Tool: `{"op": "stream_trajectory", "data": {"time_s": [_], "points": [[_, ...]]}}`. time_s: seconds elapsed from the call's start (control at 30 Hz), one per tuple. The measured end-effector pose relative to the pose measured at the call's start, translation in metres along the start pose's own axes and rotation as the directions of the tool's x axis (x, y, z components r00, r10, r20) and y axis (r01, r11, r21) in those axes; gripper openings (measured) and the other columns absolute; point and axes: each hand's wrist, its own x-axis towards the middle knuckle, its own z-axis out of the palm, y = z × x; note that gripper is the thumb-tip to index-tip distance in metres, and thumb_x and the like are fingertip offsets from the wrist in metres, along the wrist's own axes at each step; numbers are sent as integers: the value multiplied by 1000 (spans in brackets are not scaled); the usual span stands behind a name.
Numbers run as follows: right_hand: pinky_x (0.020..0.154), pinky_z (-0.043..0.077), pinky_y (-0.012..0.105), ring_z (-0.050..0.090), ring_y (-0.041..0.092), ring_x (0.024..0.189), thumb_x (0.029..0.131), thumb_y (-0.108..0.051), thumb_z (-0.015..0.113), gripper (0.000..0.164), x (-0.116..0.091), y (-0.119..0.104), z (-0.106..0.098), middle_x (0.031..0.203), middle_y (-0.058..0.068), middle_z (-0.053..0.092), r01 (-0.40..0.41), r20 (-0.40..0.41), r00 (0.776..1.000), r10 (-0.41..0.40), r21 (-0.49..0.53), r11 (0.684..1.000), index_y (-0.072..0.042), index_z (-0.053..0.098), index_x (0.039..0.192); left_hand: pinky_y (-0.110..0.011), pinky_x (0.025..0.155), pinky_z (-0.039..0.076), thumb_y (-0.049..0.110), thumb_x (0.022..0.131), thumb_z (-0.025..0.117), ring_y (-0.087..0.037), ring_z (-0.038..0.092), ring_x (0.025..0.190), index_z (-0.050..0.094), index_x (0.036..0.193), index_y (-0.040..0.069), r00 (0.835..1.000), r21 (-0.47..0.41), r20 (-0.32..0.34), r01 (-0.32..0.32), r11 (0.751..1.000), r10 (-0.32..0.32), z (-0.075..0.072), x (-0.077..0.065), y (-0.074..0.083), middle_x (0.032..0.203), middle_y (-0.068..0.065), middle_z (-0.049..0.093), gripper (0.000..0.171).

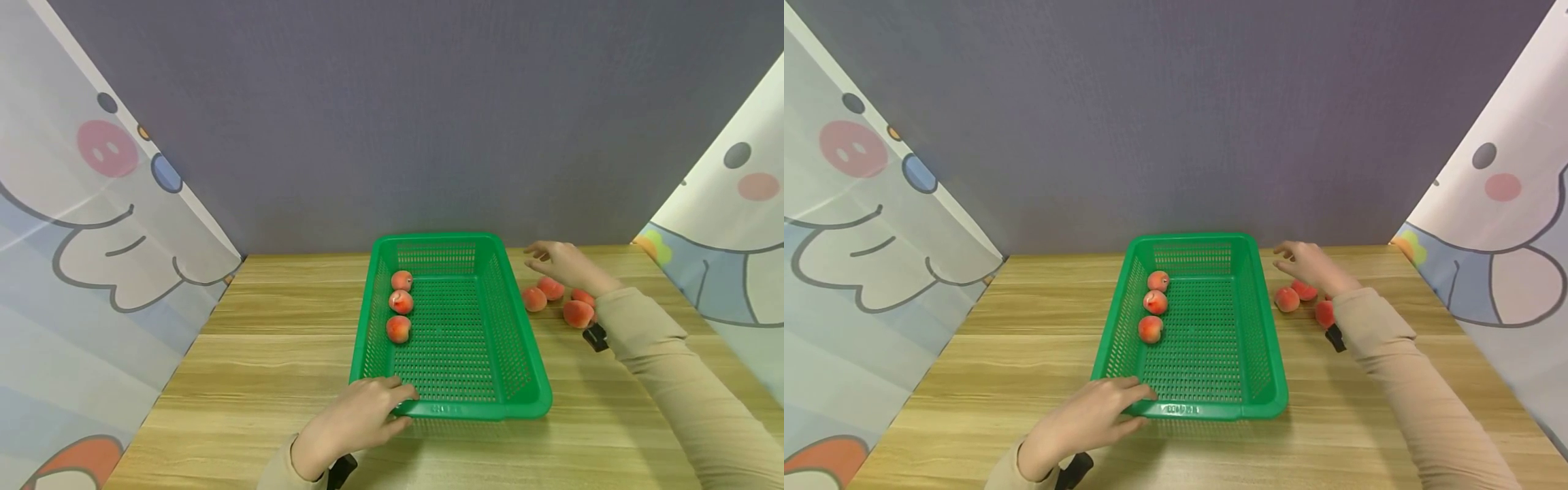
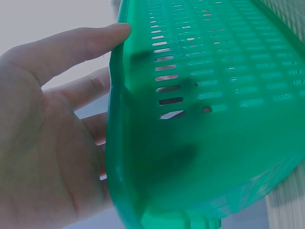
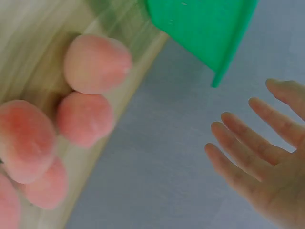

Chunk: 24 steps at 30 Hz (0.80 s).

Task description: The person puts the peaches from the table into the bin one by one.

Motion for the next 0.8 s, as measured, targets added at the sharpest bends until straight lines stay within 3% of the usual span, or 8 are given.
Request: {"op": "stream_trajectory", "data": {"time_s": [0.63,0.8], "points": [[81,40,52,47,45,101,87,-12,52,37,-3,22,33,113,33,48,-101,88,992,95,75,992,9,47,117,-16,60,43,23,79,65,-2,54,70,61,99,16,1000,14,-6,-4,1000,4,0,1,0,85,7,59,21],[80,41,52,48,45,101,87,-12,53,39,-4,26,38,115,33,47,-95,100,991,88,72,993,9,46,119,-15,60,43,23,79,65,-2,54,70,61,99,16,1000,10,-1,-3,1000,3,0,1,0,84,6,59,21]]}}
